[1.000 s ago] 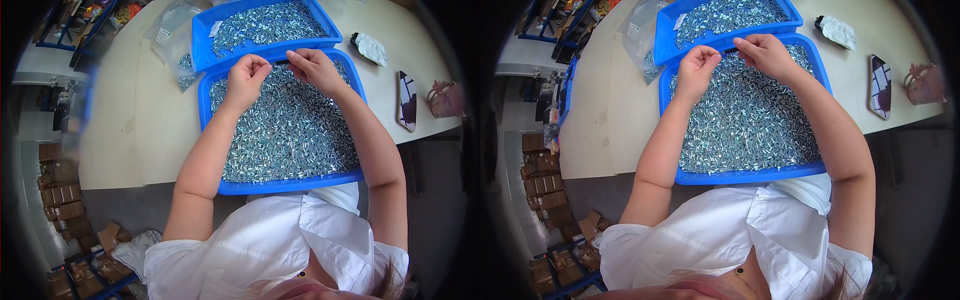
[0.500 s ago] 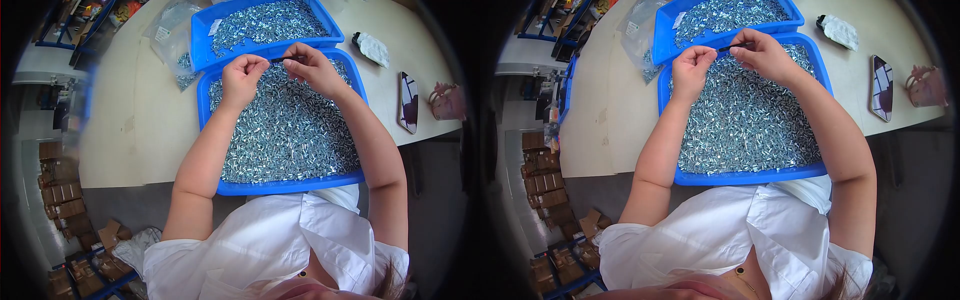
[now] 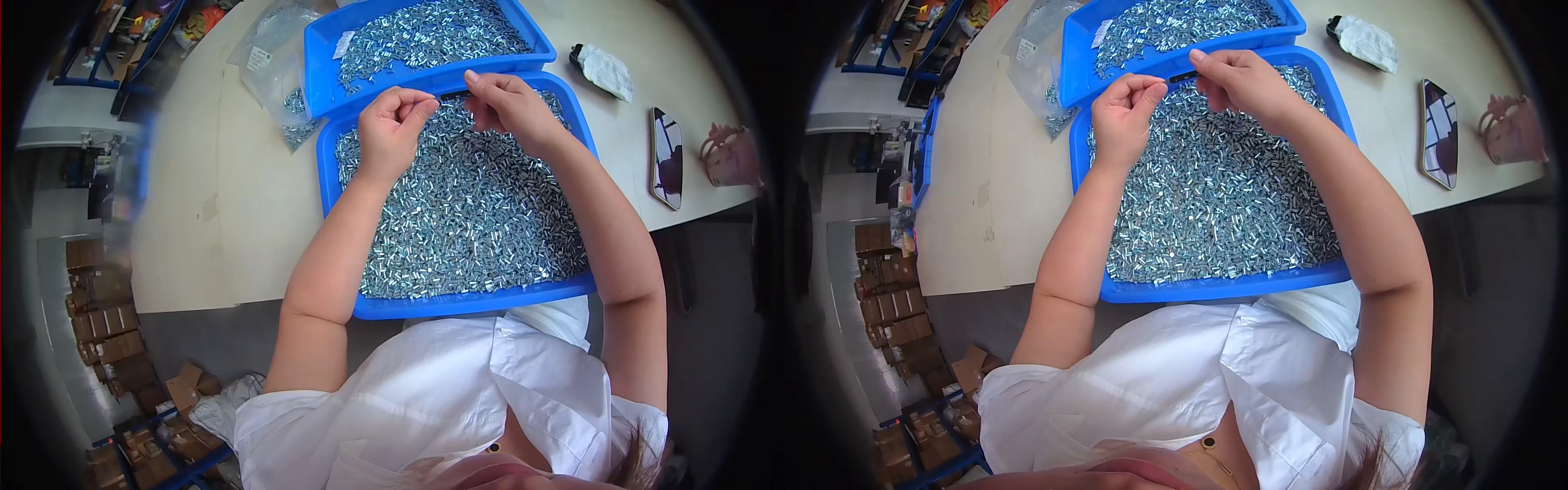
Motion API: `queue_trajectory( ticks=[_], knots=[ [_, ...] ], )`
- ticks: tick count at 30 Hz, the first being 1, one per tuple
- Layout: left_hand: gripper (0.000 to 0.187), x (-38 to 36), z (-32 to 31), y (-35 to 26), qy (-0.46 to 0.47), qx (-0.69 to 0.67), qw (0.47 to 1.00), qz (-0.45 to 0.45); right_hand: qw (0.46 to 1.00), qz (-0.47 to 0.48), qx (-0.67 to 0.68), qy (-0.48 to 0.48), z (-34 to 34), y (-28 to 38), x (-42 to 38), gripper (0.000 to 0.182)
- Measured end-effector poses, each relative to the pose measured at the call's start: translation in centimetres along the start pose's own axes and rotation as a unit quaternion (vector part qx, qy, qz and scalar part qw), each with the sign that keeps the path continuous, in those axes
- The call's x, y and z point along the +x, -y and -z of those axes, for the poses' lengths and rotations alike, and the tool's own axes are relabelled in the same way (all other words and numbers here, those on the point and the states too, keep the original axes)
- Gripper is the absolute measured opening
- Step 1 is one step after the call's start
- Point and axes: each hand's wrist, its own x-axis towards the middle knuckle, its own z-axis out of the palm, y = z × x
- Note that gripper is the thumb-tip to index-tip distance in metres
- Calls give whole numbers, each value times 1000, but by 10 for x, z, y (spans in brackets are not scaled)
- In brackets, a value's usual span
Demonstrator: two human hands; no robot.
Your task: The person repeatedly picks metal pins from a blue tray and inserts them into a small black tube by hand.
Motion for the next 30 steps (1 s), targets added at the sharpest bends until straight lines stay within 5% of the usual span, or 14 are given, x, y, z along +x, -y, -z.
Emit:
queue_trajectory(
  ticks=[3, 8, 14, 17, 20, 22, 24, 27, 30],
  knots=[
    [7, -1, 0, -2, -10, 5, 999, 32, 988, 105, 101, -43, -15, -3, 0, 33],
    [9, -2, -1, -4, -6, 20, 1000, -7, 999, 2, -34, -1, 2, 2, -1, 25],
    [9, -1, -1, -2, -10, 34, 999, 3, 991, 121, 27, -49, -7, -3, -1, 35],
    [9, -1, -1, -4, -3, 41, 999, -16, 998, -2, -62, -19, 3, 1, 0, 25],
    [8, -2, -2, -5, -2, 47, 999, -5, 999, 34, -5, -4, 2, -10, 5, 21],
    [8, -2, -1, -6, -6, 48, 999, 8, 987, 147, -68, -9, -1, -11, 3, 22],
    [8, -1, -1, -7, 1, 63, 998, -22, 985, 144, -97, 0, 1, -6, 3, 23],
    [6, -1, 1, -8, 26, 82, 995, -56, 989, 17, -144, 18, 3, 1, 1, 16],
    [6, -1, 0, -5, 23, 88, 995, -49, 970, 170, -171, -29, -4, -6, 1, 20]
  ],
)
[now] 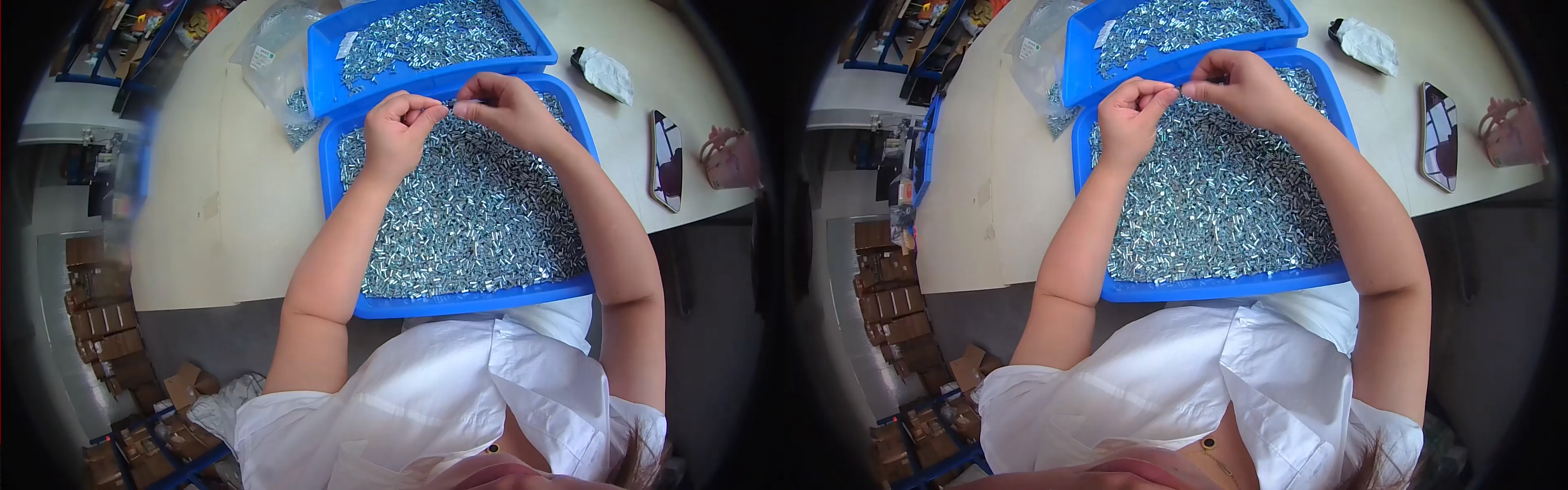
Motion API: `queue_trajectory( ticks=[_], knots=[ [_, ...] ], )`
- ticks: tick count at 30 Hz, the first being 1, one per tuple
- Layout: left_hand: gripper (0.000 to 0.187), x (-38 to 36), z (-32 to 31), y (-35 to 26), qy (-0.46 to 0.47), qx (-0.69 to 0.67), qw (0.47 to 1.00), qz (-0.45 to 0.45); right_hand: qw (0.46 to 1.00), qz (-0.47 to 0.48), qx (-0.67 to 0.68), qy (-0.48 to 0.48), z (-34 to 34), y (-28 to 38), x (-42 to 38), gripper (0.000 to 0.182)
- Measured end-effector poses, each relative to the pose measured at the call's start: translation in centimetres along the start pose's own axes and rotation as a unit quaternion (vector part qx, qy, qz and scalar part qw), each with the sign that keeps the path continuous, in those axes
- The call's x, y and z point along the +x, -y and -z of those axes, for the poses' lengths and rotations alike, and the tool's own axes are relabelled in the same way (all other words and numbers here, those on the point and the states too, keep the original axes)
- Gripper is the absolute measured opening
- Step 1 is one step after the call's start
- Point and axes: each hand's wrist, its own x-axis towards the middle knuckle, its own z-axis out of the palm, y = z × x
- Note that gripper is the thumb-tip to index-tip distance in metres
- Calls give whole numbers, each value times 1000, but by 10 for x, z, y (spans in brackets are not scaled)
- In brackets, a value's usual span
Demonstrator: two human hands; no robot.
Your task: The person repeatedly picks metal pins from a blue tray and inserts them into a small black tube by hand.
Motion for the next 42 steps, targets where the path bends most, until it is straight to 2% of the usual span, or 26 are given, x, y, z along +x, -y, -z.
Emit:
queue_trajectory(
  ticks=[3, 7, 9, 11, 13, 17, 19, 20, 27, 29, 31, 33, 37, 39, 42],
  knots=[
    [7, 0, 0, 0, 1, 16, 1000, -9, 996, -24, -76, 33, 2, 3, -2, 20],
    [7, 0, 0, -4, 17, 43, 998, -30, 992, -38, -102, 57, 2, -8, -1, 19],
    [9, 1, 1, -8, 21, 70, 997, -24, 988, 55, -144, 19, -1, -3, -3, 16],
    [11, 1, 0, -6, 33, 61, 997, -36, 990, 70, -120, 31, -1, 0, -4, 16],
    [14, -1, -2, -5, 32, 81, 996, 2, 977, 125, -170, 19, -1, 0, -4, 15],
    [15, -1, -1, 6, 61, 56, 994, 67, 978, 121, -170, -6, 0, 3, -4, 16],
    [18, 0, -2, 9, 62, 1, 998, 24, 977, 134, -167, -3, -1, 2, -3, 16],
    [13, -1, -2, 8, 73, 6, 997, 11, 976, 138, -167, -2, -2, 2, -2, 16],
    [10, -1, -4, 1, 71, 61, 996, -7, 978, 117, -174, 5, -3, -1, -3, 16],
    [9, -2, -4, 3, 70, 65, 995, -9, 983, 66, -173, 20, -4, 0, -3, 15],
    [12, -1, -4, 6, 70, 77, 994, -13, 977, 93, -187, 37, -6, -5, -1, 15],
    [13, -1, -4, 4, 68, 93, 993, 1, 966, 163, -202, -5, -9, -6, -1, 13],
    [15, -2, -3, 11, 84, 78, 993, 30, 970, 166, -176, -25, -9, 0, -2, 14],
    [15, -1, -1, 13, 93, -40, 982, 158, 965, 163, -204, -33, -10, -1, -1, 15],
    [16, 1, -1, 11, 61, -63, 987, 132, 961, 160, -222, -36, -8, 0, -2, 15]
  ],
)
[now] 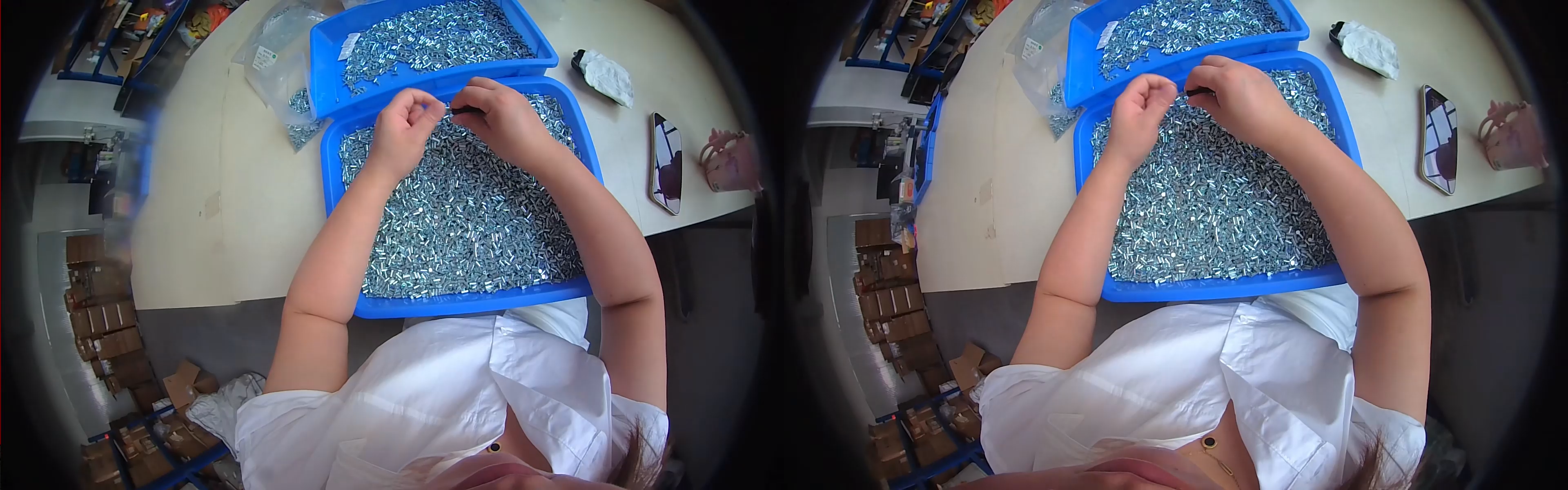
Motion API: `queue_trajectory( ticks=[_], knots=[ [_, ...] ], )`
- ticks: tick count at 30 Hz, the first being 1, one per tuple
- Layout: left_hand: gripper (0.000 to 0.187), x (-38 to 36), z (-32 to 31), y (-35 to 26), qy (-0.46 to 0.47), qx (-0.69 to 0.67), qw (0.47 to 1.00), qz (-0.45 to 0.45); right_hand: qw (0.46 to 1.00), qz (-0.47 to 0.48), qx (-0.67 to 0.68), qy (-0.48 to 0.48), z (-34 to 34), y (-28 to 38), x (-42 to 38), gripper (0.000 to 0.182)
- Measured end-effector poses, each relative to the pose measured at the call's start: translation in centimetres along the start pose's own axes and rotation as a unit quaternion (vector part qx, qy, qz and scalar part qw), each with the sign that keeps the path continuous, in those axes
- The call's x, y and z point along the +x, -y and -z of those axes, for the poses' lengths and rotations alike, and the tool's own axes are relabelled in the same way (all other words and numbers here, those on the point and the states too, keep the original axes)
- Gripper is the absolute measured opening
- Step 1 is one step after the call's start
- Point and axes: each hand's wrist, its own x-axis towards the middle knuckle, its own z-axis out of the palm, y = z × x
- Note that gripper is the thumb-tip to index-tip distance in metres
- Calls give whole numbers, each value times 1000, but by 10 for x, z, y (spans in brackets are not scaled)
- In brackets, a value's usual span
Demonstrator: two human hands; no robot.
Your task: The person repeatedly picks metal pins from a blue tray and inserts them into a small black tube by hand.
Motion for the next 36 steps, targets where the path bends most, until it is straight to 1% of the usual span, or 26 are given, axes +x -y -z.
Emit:
queue_trajectory(
  ticks=[1, 2, 4, 7, 8, 10, 13, 17, 19, 20, 22, 26, 28, 29, 31, 32, 34, 36],
  knots=[
    [16, 0, 0, 1, -10, 19, 999, -32, 1000, 0, 0, 1, 0, 0, 0, 15],
    [16, -1, 0, -1, -11, 19, 999, -32, 1000, -3, -5, -2, 0, 0, 0, 15],
    [17, -4, 1, -6, 20, 43, 999, 5, 1000, -6, -11, -3, 0, -1, 0, 15],
    [15, -2, 2, -5, 18, 72, 997, 30, 1000, -11, -20, -10, -1, -1, 0, 13],
    [15, -2, 2, -7, 18, 72, 997, 30, 1000, -11, -21, -7, 0, -1, 0, 13],
    [14, -3, 3, -11, -5, 48, 999, -2, 1000, -11, -22, -5, 0, -1, 0, 13],
    [15, -4, 4, -10, 21, 68, 997, 0, 1000, -4, -21, -11, 0, -3, 0, 13],
    [17, 0, 5, -4, 12, 79, 997, -7, 1000, -2, -21, -9, 1, -2, -1, 12],
    [15, -2, 5, -7, 12, 27, 1000, 4, 1000, -6, -23, -4, 1, -1, 0, 12],
    [15, -3, 6, -8, 11, 27, 1000, 4, 1000, -3, -24, -6, 1, -2, 0, 12],
    [15, -4, 6, -8, 25, 87, 996, 2, 1000, 0, -25, -7, 1, -3, 0, 12],
    [14, -1, 3, -1, 19, 79, 997, -9, 1000, 1, -21, -7, 2, -4, 0, 12],
    [14, -2, 1, -2, 8, -9, 1000, 18, 1000, 2, -21, -6, 2, -4, 0, 11],
    [14, -3, 2, -4, 8, -9, 1000, 18, 1000, 1, -23, -4, 2, -3, 0, 11],
    [14, -5, 3, -9, 25, 101, 994, -16, 1000, 0, -25, -3, 3, -4, 0, 11],
    [14, -5, 3, -8, 25, 101, 994, -16, 999, 1, -34, -1, 3, -4, 0, 11],
    [15, -4, 2, -6, 29, 75, 996, 27, 999, 2, -42, 2, 3, -3, -1, 11],
    [14, -3, -1, -4, 13, 61, 998, 11, 999, -1, -35, 2, 3, -3, 0, 11]
  ],
)
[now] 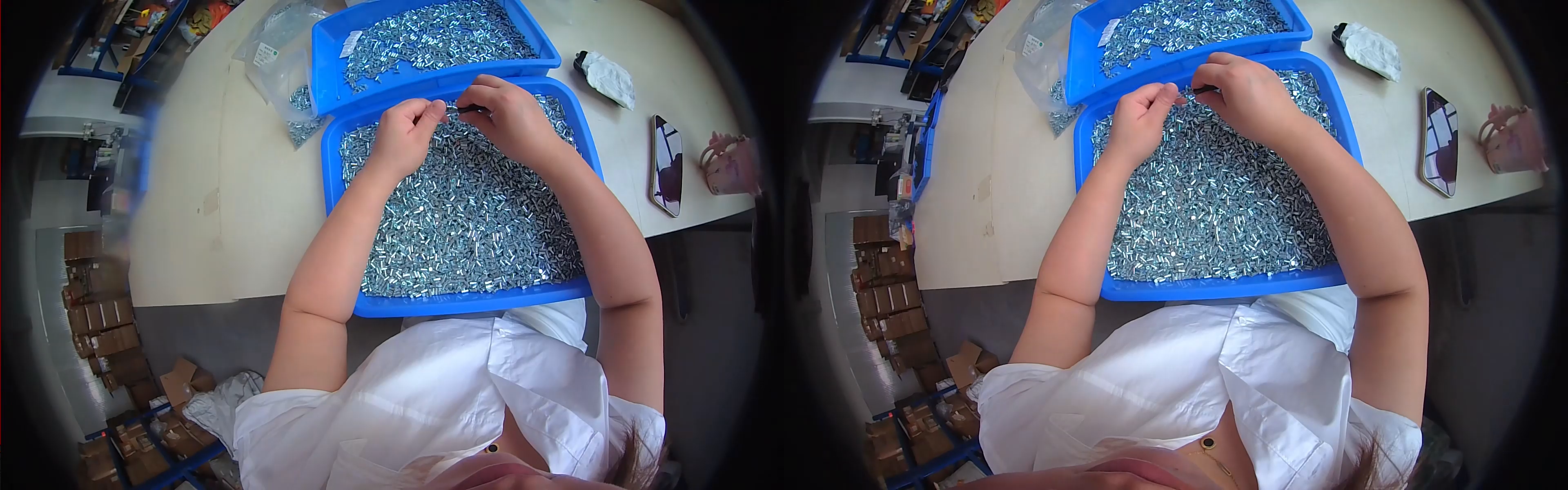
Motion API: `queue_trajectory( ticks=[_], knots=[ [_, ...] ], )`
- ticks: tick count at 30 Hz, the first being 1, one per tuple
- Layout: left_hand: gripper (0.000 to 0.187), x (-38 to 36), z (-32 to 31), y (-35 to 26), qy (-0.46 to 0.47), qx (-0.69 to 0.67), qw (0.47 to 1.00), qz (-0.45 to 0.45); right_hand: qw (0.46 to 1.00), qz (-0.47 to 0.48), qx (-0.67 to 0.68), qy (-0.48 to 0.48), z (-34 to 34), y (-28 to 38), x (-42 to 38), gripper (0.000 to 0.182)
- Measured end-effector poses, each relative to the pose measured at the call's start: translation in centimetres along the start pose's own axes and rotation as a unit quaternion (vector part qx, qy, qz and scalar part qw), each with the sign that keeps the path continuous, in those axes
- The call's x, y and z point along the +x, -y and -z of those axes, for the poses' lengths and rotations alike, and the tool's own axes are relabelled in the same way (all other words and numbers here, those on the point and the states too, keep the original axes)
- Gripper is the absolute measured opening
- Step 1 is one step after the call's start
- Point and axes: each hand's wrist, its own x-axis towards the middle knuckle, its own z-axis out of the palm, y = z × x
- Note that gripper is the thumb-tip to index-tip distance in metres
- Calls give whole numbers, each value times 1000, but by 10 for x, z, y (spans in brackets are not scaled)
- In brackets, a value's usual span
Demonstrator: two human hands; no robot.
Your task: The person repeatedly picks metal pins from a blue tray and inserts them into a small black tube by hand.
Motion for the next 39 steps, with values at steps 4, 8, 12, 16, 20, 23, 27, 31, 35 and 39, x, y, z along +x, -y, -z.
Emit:
queue_trajectory(
  ticks=[4, 8, 12, 16, 20, 23, 27, 31, 35, 39],
  knots=[
    [12, -2, 2, -4, 5, 30, 999, -21, 1000, -4, -1, 1, 0, -1, 0, 12],
    [12, -2, 2, -4, -7, 94, 995, -42, 1000, -8, -10, 6, -1, -1, 0, 12],
    [24, -2, -1, 1, 35, 3, 999, 28, 993, 71, -84, -46, -2, -4, 2, 10],
    [32, -4, 1, -5, 101, -119, 966, 208, 983, 88, -140, -85, -1, 2, 2, 10],
    [27, -4, -3, -10, 37, -148, 976, 157, 987, 82, -123, -69, -4, 0, 1, 10],
    [18, -3, 1, 0, 40, 5, 998, 53, 987, 81, -119, -68, -5, 0, 2, 9],
    [12, -2, -1, 1, 26, 2, 998, 57, 976, 98, -164, -102, 0, 4, 2, 11],
    [14, -1, -2, -1, -5, -148, 981, 128, 976, 74, -151, -139, 3, 4, 3, 11],
    [15, 2, 6, 2, -53, -81, 994, 58, 979, -75, 156, -105, 5, 3, 2, 13],
    [15, 4, 5, 4, -71, -118, 990, 25, 952, -106, 284, -52, 2, -3, 1, 17]
  ],
)
